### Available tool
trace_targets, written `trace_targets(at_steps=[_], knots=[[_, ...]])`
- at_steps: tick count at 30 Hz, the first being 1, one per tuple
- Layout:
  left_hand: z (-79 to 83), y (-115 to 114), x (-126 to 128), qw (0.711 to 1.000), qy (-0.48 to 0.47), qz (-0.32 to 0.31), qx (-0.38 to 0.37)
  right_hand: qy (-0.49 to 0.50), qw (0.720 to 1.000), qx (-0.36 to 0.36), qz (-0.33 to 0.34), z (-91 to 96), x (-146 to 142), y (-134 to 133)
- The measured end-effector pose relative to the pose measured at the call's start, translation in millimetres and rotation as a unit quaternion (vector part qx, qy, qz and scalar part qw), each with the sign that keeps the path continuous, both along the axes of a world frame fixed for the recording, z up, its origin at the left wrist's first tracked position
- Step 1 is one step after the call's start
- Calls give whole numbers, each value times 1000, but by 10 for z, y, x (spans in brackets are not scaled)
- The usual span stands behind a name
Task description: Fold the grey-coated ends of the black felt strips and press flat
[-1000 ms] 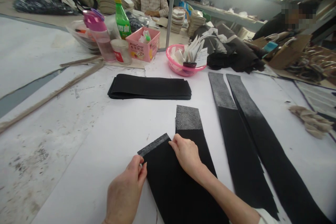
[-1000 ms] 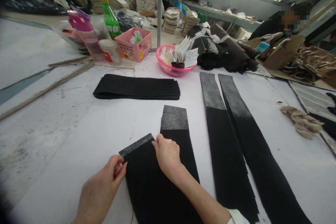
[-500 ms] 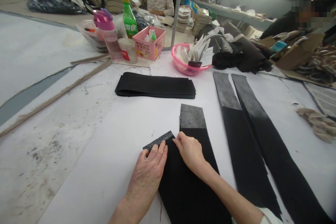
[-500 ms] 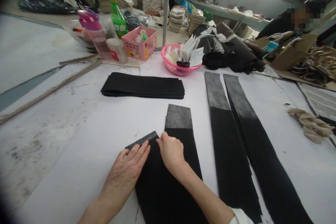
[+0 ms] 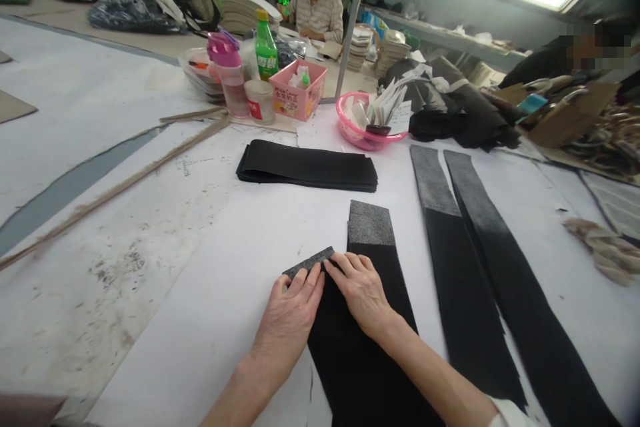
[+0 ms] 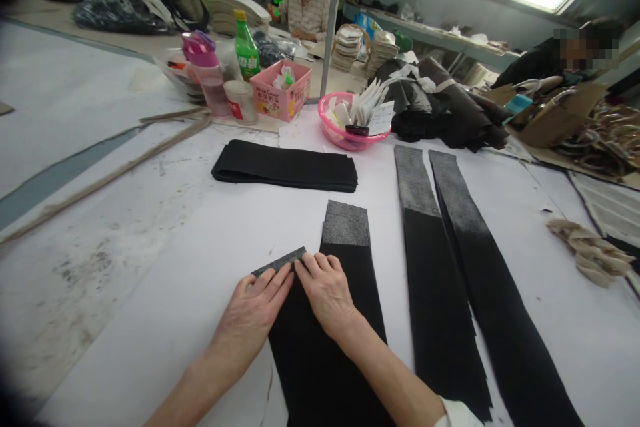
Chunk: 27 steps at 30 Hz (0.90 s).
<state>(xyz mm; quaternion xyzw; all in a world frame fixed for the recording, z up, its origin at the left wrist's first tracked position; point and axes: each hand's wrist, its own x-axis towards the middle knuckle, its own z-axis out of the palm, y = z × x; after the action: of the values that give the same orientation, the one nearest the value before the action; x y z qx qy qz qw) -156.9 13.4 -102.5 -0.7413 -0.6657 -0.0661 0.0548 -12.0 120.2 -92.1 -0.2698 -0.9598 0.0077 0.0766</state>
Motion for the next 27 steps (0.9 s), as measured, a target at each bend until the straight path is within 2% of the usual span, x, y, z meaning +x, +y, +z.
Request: trace_targets(at_steps=[5, 11, 16, 22, 27], knots=[[-97, -190, -104, 996, -65, 25, 61, 10, 1000, 15, -13, -42, 48, 6], [-106, -258, -180, 994, -87, 20, 63, 23, 999, -6, -35, 123, -103, 132], [-80, -250, -204, 993, -95, 8, 64, 13, 996, -80, 44, 237, -425, 196], [-72, -178, -295, 980, -178, 3, 84, -33, 985, -113, 125, 199, -629, 325], [-30, -63, -373, 960, -245, 93, 96, -49, 979, -123, 155, 229, -669, 408]])
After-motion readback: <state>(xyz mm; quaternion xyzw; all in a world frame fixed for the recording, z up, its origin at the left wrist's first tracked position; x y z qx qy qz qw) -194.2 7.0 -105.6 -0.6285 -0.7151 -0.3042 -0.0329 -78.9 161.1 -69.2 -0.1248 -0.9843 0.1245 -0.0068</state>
